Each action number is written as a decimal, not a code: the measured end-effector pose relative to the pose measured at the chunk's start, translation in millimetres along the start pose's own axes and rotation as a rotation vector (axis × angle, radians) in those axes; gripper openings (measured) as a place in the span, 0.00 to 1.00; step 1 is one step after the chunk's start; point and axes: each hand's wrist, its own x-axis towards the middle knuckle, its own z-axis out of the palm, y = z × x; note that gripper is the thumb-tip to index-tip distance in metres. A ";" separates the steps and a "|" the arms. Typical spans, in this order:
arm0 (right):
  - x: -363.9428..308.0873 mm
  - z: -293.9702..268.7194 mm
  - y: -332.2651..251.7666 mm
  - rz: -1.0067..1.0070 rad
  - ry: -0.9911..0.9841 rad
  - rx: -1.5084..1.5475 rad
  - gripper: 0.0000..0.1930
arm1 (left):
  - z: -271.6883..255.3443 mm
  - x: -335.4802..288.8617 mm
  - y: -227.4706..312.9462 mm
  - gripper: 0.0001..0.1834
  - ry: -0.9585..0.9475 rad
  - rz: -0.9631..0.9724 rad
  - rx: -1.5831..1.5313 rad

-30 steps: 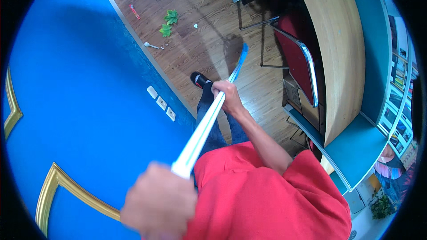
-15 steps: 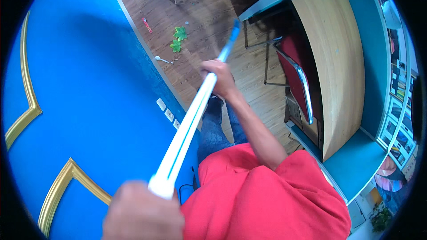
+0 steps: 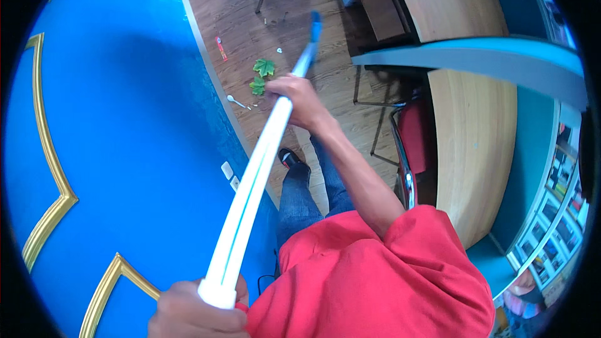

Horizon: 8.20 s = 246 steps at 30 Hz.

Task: The recorder uses a broom to sweep trash on a wooden floor and then collects it into a blue dustpan.

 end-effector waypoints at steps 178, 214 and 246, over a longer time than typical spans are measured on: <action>432.0 100.9 -21.3 -0.141 -1.323 0.541 0.07 | -338.7 253.6 -124.2 0.21 0.762 -0.227 0.605; 670.8 23.2 45.0 -0.494 -1.414 -0.110 0.10 | -370.4 385.5 -193.7 0.15 0.709 0.085 0.811; 868.4 26.2 123.9 -0.063 -0.737 -0.139 0.10 | -544.9 503.6 -274.1 0.10 0.275 0.227 0.760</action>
